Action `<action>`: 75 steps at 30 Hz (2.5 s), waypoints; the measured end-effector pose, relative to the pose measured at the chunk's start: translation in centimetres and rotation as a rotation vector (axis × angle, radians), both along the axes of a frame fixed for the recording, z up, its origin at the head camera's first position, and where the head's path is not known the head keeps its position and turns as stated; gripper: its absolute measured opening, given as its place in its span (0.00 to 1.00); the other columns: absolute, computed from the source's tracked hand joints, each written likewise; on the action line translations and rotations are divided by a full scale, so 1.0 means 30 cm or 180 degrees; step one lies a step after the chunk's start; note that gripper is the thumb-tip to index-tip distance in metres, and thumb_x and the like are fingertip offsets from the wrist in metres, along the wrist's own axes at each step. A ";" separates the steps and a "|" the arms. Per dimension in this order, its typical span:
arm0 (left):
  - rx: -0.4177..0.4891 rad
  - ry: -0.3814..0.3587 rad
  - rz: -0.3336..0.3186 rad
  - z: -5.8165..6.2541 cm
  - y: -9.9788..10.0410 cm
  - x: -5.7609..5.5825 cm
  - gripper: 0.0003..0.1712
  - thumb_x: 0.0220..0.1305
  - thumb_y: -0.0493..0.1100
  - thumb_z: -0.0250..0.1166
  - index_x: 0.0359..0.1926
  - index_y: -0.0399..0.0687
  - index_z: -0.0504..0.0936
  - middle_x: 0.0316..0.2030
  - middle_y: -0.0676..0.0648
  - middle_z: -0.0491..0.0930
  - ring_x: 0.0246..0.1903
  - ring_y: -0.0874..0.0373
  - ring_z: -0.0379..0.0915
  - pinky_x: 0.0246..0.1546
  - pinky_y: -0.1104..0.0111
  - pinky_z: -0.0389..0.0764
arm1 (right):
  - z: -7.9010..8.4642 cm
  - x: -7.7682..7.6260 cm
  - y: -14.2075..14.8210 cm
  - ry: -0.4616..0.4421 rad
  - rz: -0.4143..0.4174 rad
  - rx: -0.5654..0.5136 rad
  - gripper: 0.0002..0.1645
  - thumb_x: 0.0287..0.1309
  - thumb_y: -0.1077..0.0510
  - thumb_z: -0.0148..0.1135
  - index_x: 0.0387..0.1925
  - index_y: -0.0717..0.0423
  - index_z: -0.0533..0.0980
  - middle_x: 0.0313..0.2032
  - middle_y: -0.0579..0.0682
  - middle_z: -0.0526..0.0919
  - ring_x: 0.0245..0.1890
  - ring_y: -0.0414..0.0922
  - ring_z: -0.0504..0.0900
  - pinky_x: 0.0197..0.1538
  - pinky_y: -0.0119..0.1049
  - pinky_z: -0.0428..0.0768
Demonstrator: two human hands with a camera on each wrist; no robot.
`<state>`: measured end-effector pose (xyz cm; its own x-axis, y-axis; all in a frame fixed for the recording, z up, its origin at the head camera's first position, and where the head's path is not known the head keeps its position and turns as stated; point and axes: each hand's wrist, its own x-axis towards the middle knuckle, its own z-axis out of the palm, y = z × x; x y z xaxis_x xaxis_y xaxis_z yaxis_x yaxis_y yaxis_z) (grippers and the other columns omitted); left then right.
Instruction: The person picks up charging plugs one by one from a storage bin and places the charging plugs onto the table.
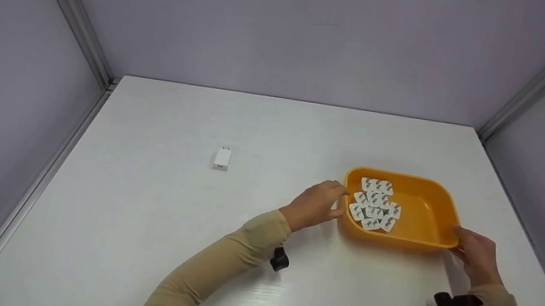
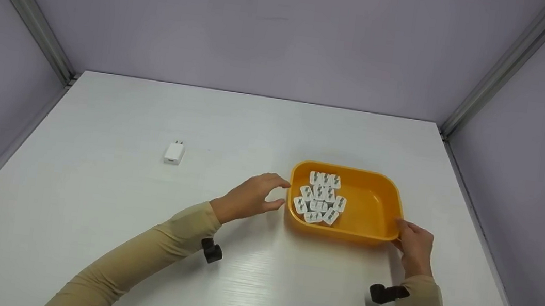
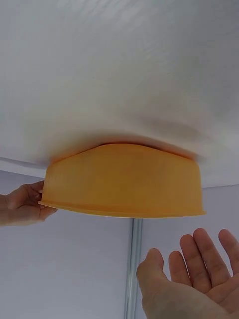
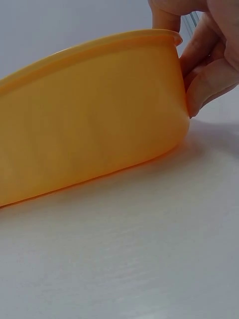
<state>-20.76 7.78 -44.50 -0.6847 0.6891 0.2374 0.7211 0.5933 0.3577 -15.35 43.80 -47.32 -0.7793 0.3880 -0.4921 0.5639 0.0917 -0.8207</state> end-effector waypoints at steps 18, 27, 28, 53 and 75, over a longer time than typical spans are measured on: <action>-0.0596 -0.0009 0.0118 0.027 0.123 0.019 0.22 0.66 0.45 0.61 0.59 0.44 0.74 0.55 0.48 0.79 0.55 0.58 0.76 0.59 0.73 0.77 | 0.004 0.005 -0.009 0.0079 0.0095 -0.0091 0.46 0.65 0.43 0.54 0.73 0.65 0.49 0.47 0.41 0.70 0.39 0.29 0.72 0.37 0.19 0.81; -0.0869 -0.0014 0.0191 0.034 0.161 0.013 0.21 0.64 0.48 0.63 0.55 0.43 0.78 0.51 0.49 0.82 0.50 0.60 0.78 0.55 0.74 0.79 | 0.005 0.002 -0.012 -0.0008 0.0127 -0.0005 0.45 0.67 0.43 0.51 0.73 0.63 0.49 0.61 0.55 0.67 0.52 0.39 0.72 0.45 0.22 0.82; -0.0899 -0.0007 0.0207 0.033 0.166 0.013 0.22 0.64 0.49 0.63 0.54 0.43 0.78 0.50 0.49 0.82 0.49 0.60 0.78 0.54 0.74 0.80 | 0.006 0.002 -0.013 -0.0029 0.0128 0.0016 0.45 0.67 0.43 0.51 0.73 0.63 0.49 0.64 0.58 0.65 0.54 0.41 0.72 0.50 0.25 0.82; -0.1744 -0.0215 0.1028 0.080 0.290 0.048 0.10 0.69 0.45 0.57 0.47 0.61 0.82 0.44 0.59 0.84 0.44 0.65 0.80 0.45 0.71 0.80 | -0.003 0.013 -0.015 -0.0024 0.0062 0.0020 0.42 0.67 0.45 0.51 0.72 0.64 0.52 0.48 0.42 0.71 0.39 0.30 0.72 0.36 0.18 0.81; -0.2012 0.0075 0.1148 0.051 0.314 0.039 0.11 0.64 0.57 0.62 0.44 0.67 0.84 0.39 0.62 0.85 0.40 0.66 0.80 0.36 0.74 0.75 | -0.004 0.023 -0.011 0.0142 0.0066 -0.0125 0.44 0.66 0.46 0.53 0.71 0.69 0.52 0.39 0.36 0.72 0.34 0.28 0.75 0.38 0.19 0.81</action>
